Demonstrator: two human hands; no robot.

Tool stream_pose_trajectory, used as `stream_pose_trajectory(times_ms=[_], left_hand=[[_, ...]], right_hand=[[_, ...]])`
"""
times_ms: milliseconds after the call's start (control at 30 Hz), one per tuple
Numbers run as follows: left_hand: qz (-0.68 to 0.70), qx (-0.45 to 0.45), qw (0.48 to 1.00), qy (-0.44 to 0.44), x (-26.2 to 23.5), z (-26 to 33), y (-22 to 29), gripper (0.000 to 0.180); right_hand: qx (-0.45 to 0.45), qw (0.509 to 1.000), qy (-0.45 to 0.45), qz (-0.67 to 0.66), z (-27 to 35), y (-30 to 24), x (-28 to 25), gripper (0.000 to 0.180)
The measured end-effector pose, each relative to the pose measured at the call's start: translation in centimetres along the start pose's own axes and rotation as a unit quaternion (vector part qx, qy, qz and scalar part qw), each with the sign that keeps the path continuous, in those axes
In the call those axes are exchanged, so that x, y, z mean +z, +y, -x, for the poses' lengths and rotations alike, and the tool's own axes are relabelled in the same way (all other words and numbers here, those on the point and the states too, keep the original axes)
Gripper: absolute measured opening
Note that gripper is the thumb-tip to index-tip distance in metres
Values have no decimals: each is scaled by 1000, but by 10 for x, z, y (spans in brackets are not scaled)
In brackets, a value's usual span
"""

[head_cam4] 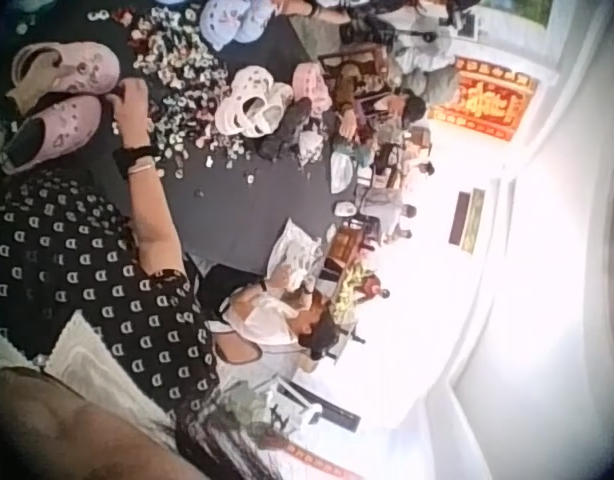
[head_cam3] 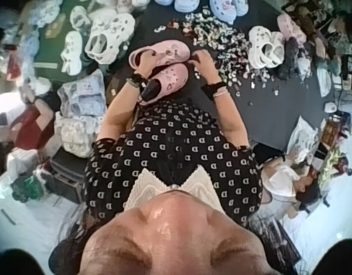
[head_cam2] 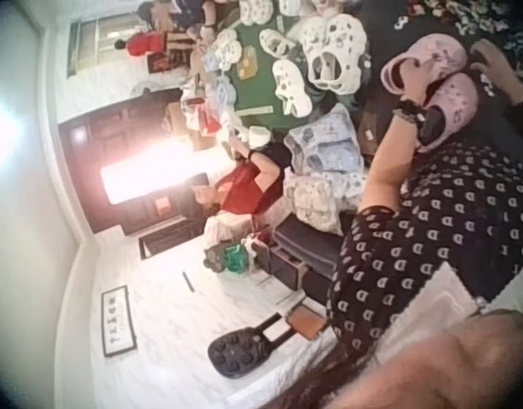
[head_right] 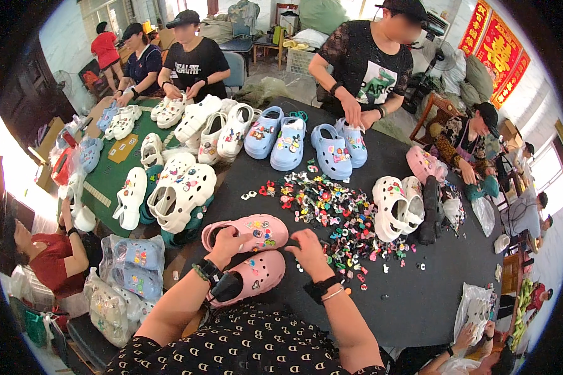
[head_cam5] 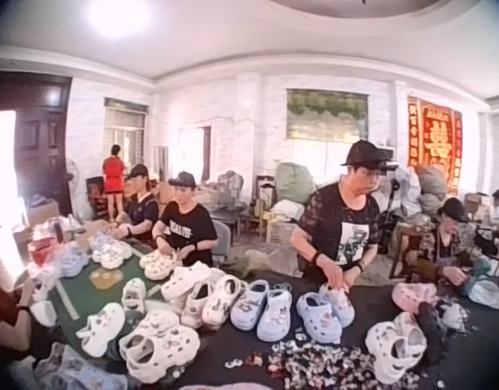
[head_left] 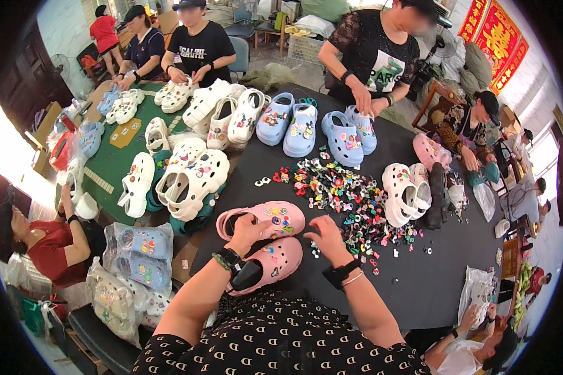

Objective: The person is decorating shoes by inserting small charms into the holes of foam clogs at a manufacturing or assembly station.

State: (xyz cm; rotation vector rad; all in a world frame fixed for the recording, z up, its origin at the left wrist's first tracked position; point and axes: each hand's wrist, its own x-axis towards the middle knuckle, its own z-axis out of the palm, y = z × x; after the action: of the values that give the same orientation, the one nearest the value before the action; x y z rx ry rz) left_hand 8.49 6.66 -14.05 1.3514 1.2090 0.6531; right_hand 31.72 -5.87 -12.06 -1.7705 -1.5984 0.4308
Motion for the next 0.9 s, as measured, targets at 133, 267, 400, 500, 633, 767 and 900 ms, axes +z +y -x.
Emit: stream_pose_trajectory(times_ms=[133, 267, 400, 500, 633, 767, 900], left_hand=[[-61, -32, 997, -43, -1, -9, 14, 32], [1, -28, 998, -58, 0, -6, 22, 34], [-29, -20, 998, -45, 1, -7, 24, 36], [-67, -25, 996, -55, -2, -4, 26, 35], [6, -19, 998, -58, -3, -10, 11, 30], [-60, -36, 997, -45, 1, -5, 29, 34], [-44, -21, 998, -34, 1, -16, 0, 35]], right_hand=[[-102, 994, 3, 25, -20, -24, 11, 39], [-134, 981, -71, 120, -38, -33, 28, 42], [-159, 985, -46, 41, -46, -26, 34, 35], [-150, 987, -53, 26, -49, -23, 33, 27], [-143, 988, -49, 12, -51, -21, 35, 20], [-138, 990, -21, 13, -47, -14, 35, 18], [-122, 991, 3, -54, -47, -16, 36, 14]])
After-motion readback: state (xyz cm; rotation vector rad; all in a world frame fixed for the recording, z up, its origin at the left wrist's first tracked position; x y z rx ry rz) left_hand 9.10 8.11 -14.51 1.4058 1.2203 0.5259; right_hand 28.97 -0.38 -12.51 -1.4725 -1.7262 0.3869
